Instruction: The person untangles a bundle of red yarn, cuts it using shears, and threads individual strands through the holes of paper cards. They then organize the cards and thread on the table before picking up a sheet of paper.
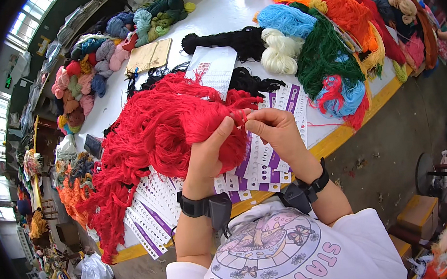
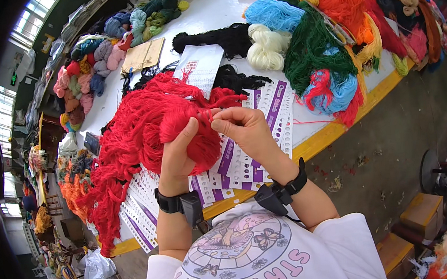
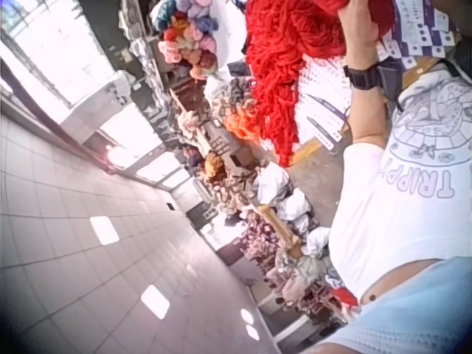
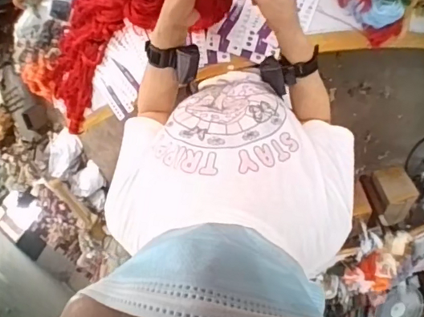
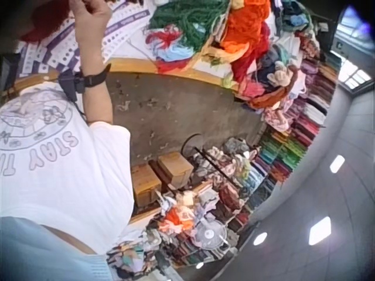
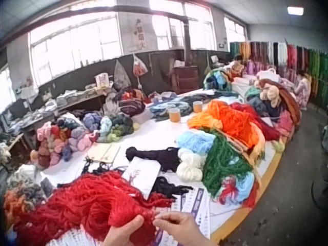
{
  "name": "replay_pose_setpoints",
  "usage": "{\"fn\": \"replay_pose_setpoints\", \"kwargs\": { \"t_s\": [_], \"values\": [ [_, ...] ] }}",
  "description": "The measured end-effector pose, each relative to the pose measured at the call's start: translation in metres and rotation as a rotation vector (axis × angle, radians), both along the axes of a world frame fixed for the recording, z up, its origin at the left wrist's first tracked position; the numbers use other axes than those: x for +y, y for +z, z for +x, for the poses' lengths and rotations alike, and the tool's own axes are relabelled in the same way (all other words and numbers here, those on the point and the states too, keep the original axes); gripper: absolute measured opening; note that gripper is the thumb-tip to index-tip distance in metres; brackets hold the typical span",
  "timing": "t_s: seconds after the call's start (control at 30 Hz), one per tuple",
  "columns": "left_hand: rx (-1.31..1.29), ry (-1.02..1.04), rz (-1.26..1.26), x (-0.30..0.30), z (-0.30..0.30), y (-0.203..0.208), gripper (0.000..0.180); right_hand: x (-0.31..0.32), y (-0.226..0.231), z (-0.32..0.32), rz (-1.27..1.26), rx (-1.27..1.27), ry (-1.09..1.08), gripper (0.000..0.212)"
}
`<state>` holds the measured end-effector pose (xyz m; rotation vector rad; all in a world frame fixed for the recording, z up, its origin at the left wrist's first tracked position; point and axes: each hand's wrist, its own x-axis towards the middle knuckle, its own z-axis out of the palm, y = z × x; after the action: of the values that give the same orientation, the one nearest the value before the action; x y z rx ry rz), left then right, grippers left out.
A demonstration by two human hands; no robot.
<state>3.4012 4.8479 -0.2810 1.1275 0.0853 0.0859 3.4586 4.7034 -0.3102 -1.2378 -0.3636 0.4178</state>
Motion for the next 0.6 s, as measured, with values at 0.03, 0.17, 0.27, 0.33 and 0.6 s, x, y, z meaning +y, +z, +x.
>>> {"fn": "replay_pose_setpoints", "kwargs": {
  "t_s": [0.03,0.17,0.27,0.33,0.6],
  "values": [
    [0.0,-0.013,-0.042,-0.002,0.0,-0.001,0.028,0.002,0.0,0.0,-0.004,-0.064,-0.053,0.015],
    [0.097,-0.003,-0.143,-0.008,0.01,-0.013,0.025,0.002,-0.002,0.001,-0.033,-0.15,-0.103,0.015],
    [0.175,0.031,-0.263,-0.011,0.014,-0.016,0.025,-0.003,0.0,0.004,0.03,-0.046,-0.094,0.015],
    [0.203,0.056,-0.318,-0.012,0.016,-0.017,0.026,-0.005,-0.006,0.009,0.054,0.063,-0.06,0.016],
    [0.215,-0.042,-0.3,-0.014,0.023,-0.022,0.038,-0.01,-0.004,0.015,-0.128,-0.036,-0.077,0.016]
  ]
}}
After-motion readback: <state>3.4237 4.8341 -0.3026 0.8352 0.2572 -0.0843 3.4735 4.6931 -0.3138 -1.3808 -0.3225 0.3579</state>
